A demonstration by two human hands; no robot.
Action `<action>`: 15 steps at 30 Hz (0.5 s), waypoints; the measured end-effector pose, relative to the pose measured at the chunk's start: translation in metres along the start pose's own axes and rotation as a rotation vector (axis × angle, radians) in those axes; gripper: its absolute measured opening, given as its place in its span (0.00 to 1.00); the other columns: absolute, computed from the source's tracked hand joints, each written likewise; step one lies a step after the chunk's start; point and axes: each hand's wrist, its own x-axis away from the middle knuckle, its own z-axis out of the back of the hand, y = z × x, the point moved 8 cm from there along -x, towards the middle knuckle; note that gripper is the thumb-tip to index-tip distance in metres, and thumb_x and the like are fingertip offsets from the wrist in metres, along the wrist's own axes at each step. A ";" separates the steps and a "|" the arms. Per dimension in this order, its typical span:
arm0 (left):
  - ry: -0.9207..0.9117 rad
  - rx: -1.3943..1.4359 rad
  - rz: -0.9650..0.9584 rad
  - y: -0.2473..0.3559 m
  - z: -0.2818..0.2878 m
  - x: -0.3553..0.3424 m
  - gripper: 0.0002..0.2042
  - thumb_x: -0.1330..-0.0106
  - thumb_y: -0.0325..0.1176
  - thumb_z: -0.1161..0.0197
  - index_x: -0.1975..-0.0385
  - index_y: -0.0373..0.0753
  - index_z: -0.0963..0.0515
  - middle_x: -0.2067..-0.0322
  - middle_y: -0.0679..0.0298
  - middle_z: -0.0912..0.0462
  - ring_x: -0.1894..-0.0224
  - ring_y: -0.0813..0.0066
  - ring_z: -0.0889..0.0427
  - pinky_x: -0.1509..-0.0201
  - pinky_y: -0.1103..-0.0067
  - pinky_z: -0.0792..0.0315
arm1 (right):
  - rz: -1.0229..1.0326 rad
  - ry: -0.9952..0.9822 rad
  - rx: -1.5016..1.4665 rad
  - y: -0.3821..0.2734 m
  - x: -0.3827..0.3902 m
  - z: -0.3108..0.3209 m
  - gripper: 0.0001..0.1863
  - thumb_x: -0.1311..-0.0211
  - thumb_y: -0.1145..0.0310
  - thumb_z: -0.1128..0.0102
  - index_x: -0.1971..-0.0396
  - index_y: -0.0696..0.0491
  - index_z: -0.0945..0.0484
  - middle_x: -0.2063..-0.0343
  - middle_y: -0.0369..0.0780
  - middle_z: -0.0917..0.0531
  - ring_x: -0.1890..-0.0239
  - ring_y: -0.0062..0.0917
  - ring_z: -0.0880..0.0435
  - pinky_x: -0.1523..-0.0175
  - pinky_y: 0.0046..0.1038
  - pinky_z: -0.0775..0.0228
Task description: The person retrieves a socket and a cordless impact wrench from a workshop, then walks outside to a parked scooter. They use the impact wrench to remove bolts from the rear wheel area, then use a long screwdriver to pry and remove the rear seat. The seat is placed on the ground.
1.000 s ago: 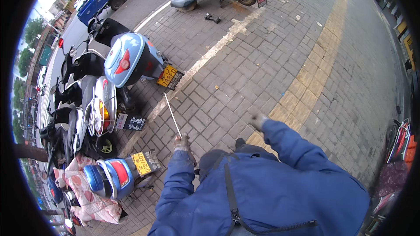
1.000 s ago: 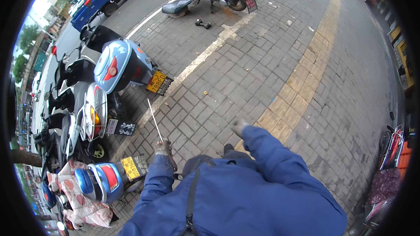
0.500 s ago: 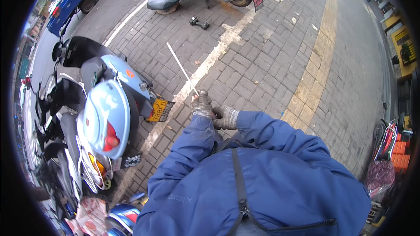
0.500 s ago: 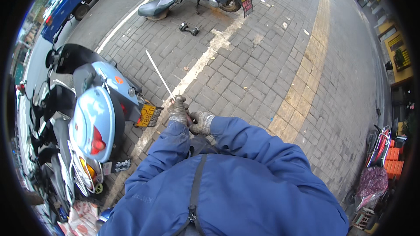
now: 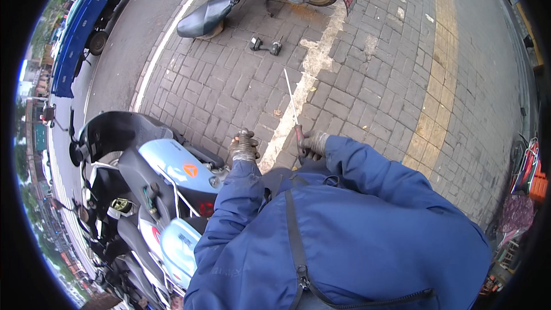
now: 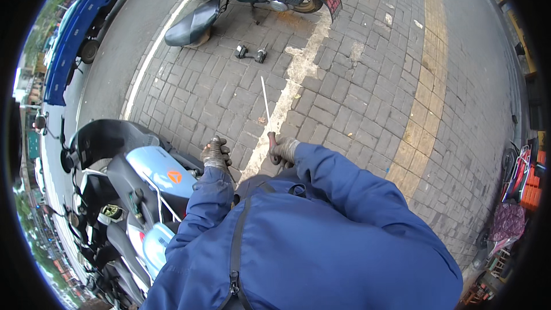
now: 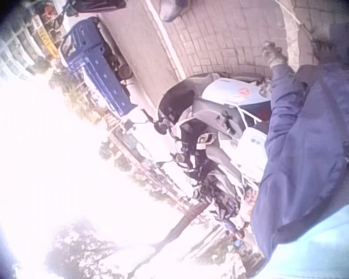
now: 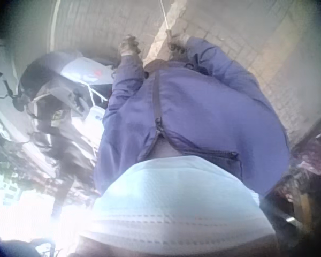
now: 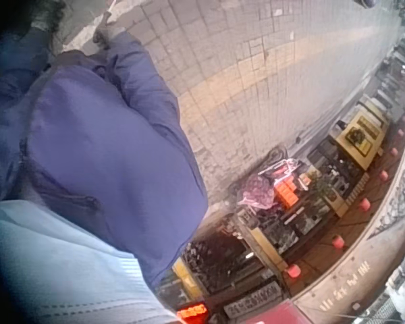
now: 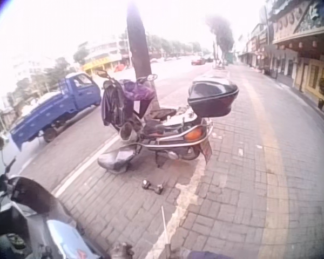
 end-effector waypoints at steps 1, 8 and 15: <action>0.014 -0.006 0.006 0.021 -0.007 -0.014 0.12 0.38 0.43 0.45 0.70 0.41 0.26 0.87 0.63 0.29 0.93 0.77 0.39 0.93 0.76 0.41 | -0.037 -0.013 -0.064 -0.017 -0.012 0.013 0.13 0.45 0.57 0.45 0.77 0.53 0.27 0.84 0.36 0.26 0.89 0.21 0.33 0.85 0.23 0.42; -0.065 -0.045 0.096 0.122 -0.090 -0.133 0.06 0.40 0.36 0.44 0.70 0.43 0.28 0.86 0.65 0.28 0.92 0.79 0.39 0.92 0.78 0.44 | -0.008 0.147 -0.237 -0.120 -0.101 0.112 0.16 0.43 0.59 0.49 0.87 0.49 0.33 0.91 0.33 0.34 0.92 0.19 0.41 0.87 0.25 0.54; -0.338 -0.166 0.180 0.217 -0.204 -0.277 0.07 0.41 0.32 0.42 0.66 0.45 0.32 0.82 0.62 0.26 0.91 0.77 0.37 0.92 0.78 0.41 | -0.115 0.439 -0.517 -0.168 -0.174 0.178 0.16 0.39 0.58 0.51 0.85 0.49 0.32 0.89 0.32 0.31 0.90 0.18 0.36 0.88 0.23 0.47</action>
